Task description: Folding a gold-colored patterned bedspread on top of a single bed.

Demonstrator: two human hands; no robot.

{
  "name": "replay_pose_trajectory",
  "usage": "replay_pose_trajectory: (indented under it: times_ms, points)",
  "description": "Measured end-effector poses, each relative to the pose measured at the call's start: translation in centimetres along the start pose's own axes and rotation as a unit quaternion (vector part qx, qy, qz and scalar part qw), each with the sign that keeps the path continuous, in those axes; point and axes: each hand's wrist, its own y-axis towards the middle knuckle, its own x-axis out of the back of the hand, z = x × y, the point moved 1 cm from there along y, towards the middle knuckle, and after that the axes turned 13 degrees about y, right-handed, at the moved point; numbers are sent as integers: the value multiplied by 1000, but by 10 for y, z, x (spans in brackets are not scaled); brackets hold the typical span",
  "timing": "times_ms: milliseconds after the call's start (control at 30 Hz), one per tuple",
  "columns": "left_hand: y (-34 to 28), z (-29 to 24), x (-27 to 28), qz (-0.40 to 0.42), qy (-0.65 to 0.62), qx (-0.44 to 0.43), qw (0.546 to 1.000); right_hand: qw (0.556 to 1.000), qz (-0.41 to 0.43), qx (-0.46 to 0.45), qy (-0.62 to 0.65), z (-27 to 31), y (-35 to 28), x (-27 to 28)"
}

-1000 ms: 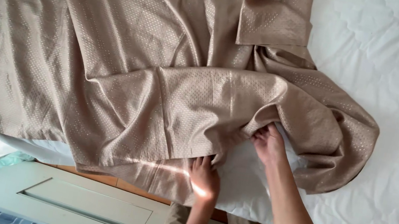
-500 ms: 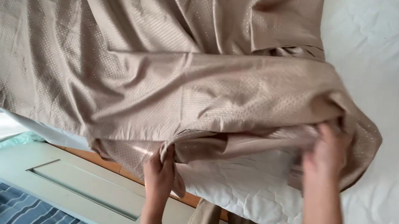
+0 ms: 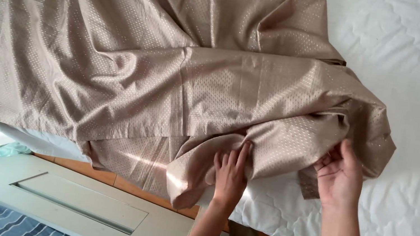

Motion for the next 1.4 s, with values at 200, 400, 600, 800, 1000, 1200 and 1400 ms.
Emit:
replay_pose_trajectory:
  times_ms: [200,400,600,800,1000,1200,1400]
  points:
    - [-19,-43,8,68,-176,-26,982,994,-76,-45,60,-38,-2,55]
    - [-28,-58,85,142,-313,-43,938,977,-49,-134,156,-34,-7,58]
    - [-43,-56,69,116,-214,55,968,984,-158,78,10,38,-48,18]
    - [-53,-113,72,-113,-243,-108,957,952,-147,240,-124,48,-130,-23]
    - [-42,-116,73,-97,-316,-2,944,997,-9,71,-43,16,-116,12]
    - [-47,-90,105,-28,-413,36,910,982,-160,-96,-13,-32,-40,22]
    - [-46,-67,88,74,-409,4,909,978,-184,-45,85,14,-22,-10]
